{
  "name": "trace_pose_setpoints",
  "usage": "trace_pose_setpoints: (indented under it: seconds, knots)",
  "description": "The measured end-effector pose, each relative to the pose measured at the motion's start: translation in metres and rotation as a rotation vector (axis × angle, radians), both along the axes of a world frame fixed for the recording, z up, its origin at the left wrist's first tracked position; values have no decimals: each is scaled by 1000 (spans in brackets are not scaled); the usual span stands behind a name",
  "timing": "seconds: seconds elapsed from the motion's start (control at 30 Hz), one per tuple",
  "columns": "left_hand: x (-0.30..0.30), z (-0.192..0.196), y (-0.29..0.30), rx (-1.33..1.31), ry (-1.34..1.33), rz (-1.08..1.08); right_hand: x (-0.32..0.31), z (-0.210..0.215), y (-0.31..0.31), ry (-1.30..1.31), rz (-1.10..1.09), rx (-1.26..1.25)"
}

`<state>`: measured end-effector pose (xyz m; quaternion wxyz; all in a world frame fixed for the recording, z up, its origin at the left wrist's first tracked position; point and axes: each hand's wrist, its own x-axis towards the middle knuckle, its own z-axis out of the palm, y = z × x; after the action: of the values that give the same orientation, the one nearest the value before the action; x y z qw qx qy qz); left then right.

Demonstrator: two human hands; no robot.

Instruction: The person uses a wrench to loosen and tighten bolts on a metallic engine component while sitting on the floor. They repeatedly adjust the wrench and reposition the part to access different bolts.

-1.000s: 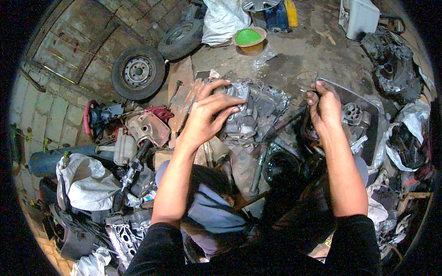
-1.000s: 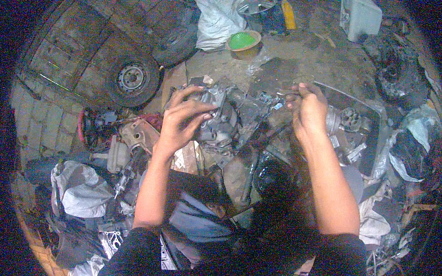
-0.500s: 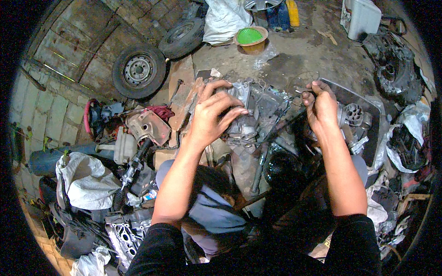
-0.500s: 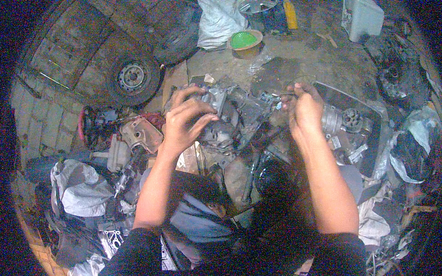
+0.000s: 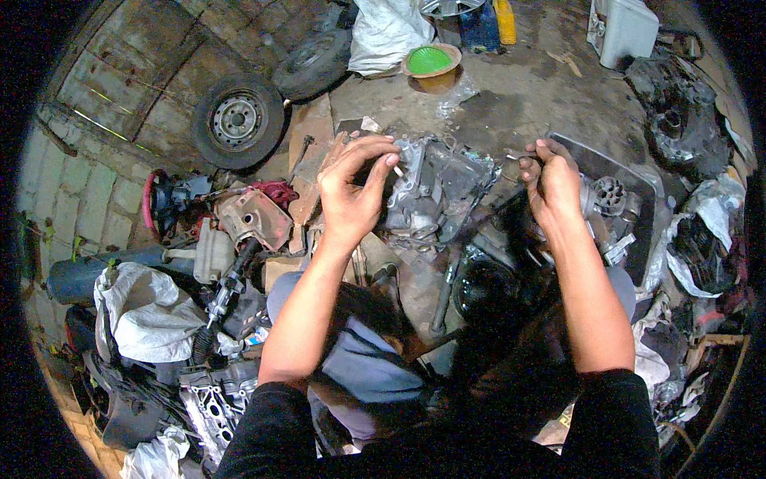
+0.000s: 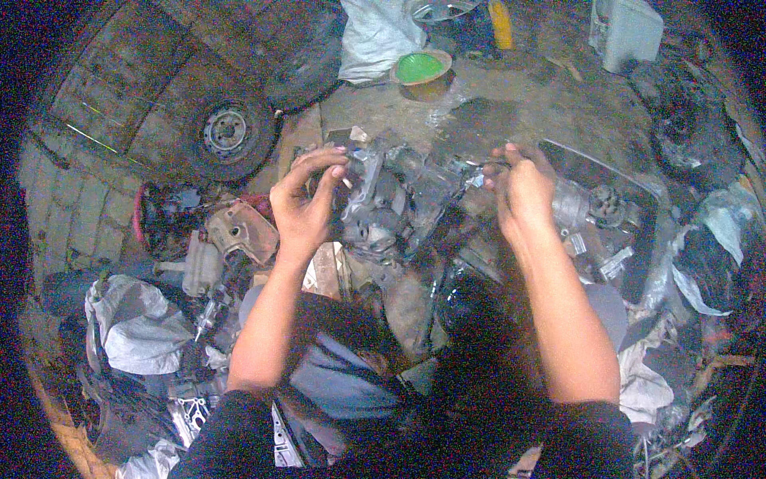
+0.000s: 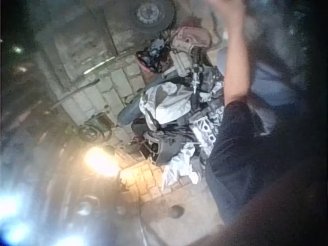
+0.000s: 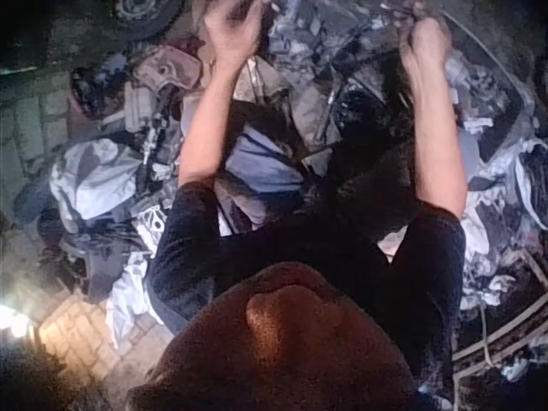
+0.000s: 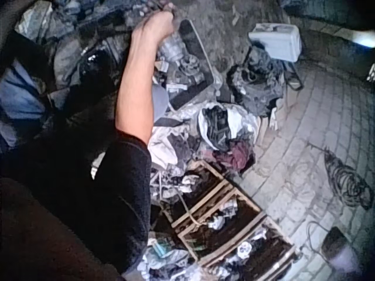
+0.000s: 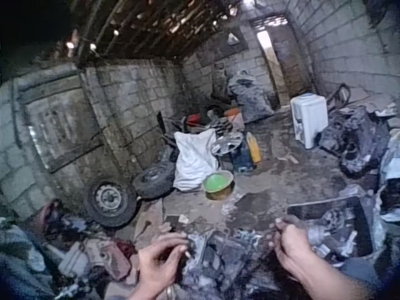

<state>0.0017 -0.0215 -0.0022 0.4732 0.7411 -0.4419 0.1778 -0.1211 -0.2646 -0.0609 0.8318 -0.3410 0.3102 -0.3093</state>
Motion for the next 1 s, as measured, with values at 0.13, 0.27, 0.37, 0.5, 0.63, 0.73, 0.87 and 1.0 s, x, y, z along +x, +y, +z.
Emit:
trace_pose_setpoints:
  seconds: [0.13,0.27,0.37,0.5,0.63,0.73,0.87,1.0]
  knots:
    - [-9,-1,-6,-22,-129,64,-4,-8,-8,2,5,-40]
    - [-35,7,-7,-13,-381,115,-19,3,-8,36,-3,-21]
    - [-65,1,-11,-34,-490,-24,-35,-2,-16,18,-16,-40]
    - [-109,-48,-23,-66,-251,-373,-62,-10,-25,78,-64,-70]
    - [-154,-138,-30,88,177,-278,-81,-27,-25,190,-64,-79]
    - [-169,-231,-26,291,635,15,-95,-45,-15,289,-52,-139]
    - [-202,-353,-6,286,806,314,-106,-82,-9,305,-100,-324]
    - [-217,-342,-31,411,868,279,-131,-110,-19,310,-106,-371]
